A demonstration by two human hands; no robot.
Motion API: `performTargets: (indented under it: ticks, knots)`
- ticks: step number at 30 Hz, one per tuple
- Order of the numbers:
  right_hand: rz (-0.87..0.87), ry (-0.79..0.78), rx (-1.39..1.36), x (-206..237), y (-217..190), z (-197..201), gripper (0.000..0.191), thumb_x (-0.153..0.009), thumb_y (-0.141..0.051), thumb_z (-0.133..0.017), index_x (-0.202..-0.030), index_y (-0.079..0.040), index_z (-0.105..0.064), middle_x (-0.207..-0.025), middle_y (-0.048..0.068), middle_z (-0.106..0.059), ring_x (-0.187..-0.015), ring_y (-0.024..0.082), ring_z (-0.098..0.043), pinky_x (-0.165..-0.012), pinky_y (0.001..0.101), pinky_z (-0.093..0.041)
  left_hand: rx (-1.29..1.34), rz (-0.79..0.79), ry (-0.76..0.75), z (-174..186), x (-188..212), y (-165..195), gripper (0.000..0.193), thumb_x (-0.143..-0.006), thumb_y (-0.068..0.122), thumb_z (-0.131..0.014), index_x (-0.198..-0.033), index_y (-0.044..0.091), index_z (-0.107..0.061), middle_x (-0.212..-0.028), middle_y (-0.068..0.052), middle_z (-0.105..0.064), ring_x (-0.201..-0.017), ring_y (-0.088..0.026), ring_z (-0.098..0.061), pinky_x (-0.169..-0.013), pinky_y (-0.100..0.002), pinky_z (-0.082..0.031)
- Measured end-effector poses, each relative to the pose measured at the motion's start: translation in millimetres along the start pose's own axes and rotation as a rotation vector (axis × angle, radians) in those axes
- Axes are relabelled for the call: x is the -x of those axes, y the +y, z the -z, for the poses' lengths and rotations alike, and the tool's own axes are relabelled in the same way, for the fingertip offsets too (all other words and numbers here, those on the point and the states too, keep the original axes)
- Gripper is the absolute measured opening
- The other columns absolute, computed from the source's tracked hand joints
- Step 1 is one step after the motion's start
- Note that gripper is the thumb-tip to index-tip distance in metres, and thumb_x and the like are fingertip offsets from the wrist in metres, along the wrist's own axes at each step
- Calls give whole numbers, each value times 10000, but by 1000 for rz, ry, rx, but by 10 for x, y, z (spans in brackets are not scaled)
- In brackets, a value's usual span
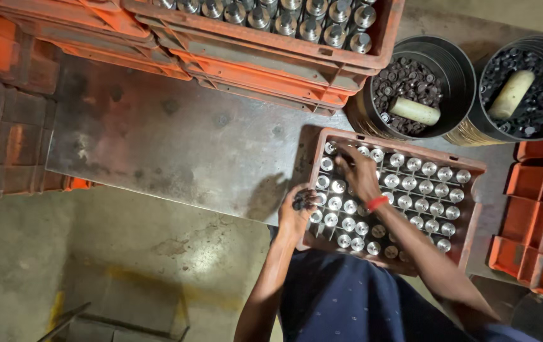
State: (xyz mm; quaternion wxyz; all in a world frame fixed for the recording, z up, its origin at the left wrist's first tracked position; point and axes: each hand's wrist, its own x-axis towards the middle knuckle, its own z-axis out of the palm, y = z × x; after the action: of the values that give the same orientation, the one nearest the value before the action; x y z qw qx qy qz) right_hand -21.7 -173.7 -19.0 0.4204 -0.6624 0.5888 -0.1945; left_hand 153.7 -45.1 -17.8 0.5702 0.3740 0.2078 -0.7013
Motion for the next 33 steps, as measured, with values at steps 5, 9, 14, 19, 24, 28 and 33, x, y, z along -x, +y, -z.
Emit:
performTargets:
  ticks: [5, 9, 14, 19, 24, 28, 33]
  knots:
    - [542, 71, 431, -357, -67, -68, 435, -710, 100, -674, -1128, -16, -701, -1035, 231, -706, -904, 421, -685, -791, 478, -564, -97, -87, -235, 349, -94, -80, 206, -1076, 240, -580, -1119, 46, -632, -798, -33, -594, -571, -95, -493, -506, -219, -395]
    - [607, 51, 526, -359, -193, -42, 372, -748, 33, -670, -1115, -19, -703, -1104, 235, -710, -991, 431, -680, -852, 488, -549, -249, -186, -163, 337, -23, -101, 350, -1070, 281, -544, -1320, 50, -626, -826, 3, -578, -616, -78, -500, -538, -193, -390]
    - [193, 14, 56, 263, -178, 80, 350, -1008, -283, -668, -1260, -43, -705, -1134, 165, -736, -962, 271, -715, -854, 406, -572, -414, -259, -232, 77, 212, -120, 409, -1103, 311, -484, -1439, 91, -564, -825, 25, -548, -606, -34, -444, -508, -165, -343]
    - [-155, -372, -715, 1167, 109, -237, 317, -1079, -263, -647, -1032, 36, -739, -855, 89, -720, -736, 179, -728, -698, 317, -605, -760, -218, -88, -54, 432, -423, 332, -1041, 247, -532, -1365, 178, -539, -819, 16, -569, -590, -43, -461, -471, -200, -351]
    - [-134, -27, -400, 1425, 304, -197, 215, -929, -132, -738, -1103, -7, -740, -906, 53, -727, -773, 140, -650, -682, 322, -535, -622, -285, -48, 220, 498, -501, 285, -1091, 344, -460, -1200, 114, -589, -739, -60, -607, -519, -87, -471, -453, -218, -387]
    - [429, -14, 206, 1485, 308, -166, 135, -894, -114, -735, -1005, -38, -722, -918, 121, -695, -788, 298, -672, -687, 407, -548, -445, -267, -29, 433, 410, -418, 253, -1046, 315, -494, -1162, 94, -537, -852, -81, -696, -615, -133, -589, -508, -265, -451]
    - [520, -193, 512, 1398, 210, -268, 264, -798, -53, -683, -1061, -28, -677, -1030, 138, -663, -974, 335, -670, -826, 421, -566, -546, -289, -48, 540, 346, -396, 318, -1067, 363, -520, -1165, 70, -595, -829, -50, -676, -592, -82, -511, -498, -223, -401]
